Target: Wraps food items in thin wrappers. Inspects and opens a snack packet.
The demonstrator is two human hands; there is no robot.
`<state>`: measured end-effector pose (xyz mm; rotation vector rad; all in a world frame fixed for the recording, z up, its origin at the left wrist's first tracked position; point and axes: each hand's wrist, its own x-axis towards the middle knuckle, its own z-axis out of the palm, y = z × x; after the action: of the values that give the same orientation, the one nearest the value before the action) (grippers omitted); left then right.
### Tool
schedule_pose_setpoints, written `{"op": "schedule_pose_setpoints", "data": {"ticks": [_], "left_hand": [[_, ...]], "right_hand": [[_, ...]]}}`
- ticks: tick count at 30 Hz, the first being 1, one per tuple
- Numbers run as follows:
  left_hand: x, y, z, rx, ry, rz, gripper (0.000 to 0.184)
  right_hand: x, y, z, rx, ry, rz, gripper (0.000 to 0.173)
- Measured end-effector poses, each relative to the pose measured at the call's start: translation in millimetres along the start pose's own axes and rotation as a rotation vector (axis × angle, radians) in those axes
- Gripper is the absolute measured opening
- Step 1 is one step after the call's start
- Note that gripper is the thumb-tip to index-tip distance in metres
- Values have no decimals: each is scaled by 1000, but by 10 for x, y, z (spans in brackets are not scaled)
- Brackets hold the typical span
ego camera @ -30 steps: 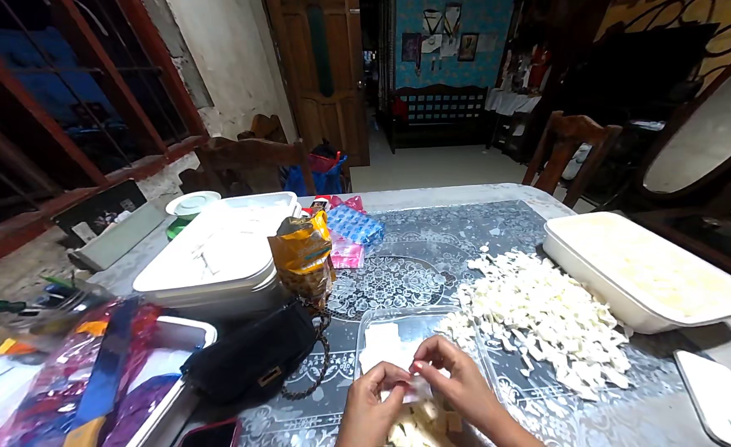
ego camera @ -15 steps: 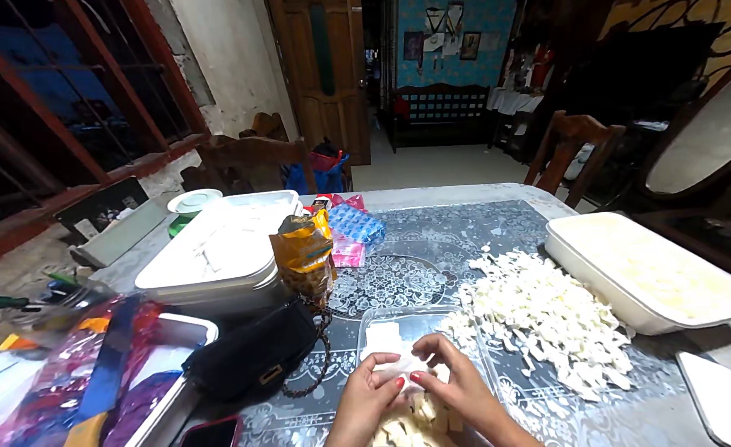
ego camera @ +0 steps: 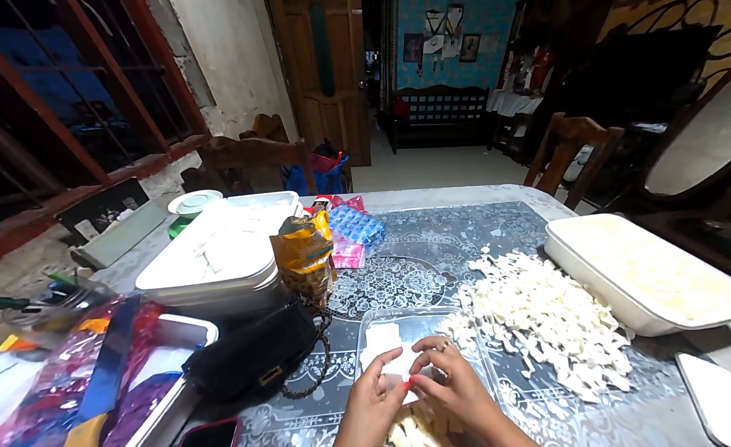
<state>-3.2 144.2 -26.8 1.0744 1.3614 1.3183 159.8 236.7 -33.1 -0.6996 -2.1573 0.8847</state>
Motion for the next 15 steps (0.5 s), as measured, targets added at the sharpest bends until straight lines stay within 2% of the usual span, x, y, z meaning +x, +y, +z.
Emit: {"op": "schedule_pose_setpoints", "data": {"ticks": [3,6,9,10,13,15], "left_hand": [[-1,-21,-7,33,-1,20,50],[-8,-29,-5,79,29,37,45],[-25,1,-10,114,61,52,33],[-24,5,-15,119,68,61,26],[1,-17,-37,125,72,69,13],[20,-22,-57,104,46,34,12]], "right_hand": [[-12,13,5,76,-24,28,14],[-11,1,27,254,-30,135,16],[-10,-33,34,359,-27,204,35],[-9,-47,24,373,-37,238,36],[-13,-64,17,342,-70,248,20],[-27,-52,21,259,-88,156,15]]}}
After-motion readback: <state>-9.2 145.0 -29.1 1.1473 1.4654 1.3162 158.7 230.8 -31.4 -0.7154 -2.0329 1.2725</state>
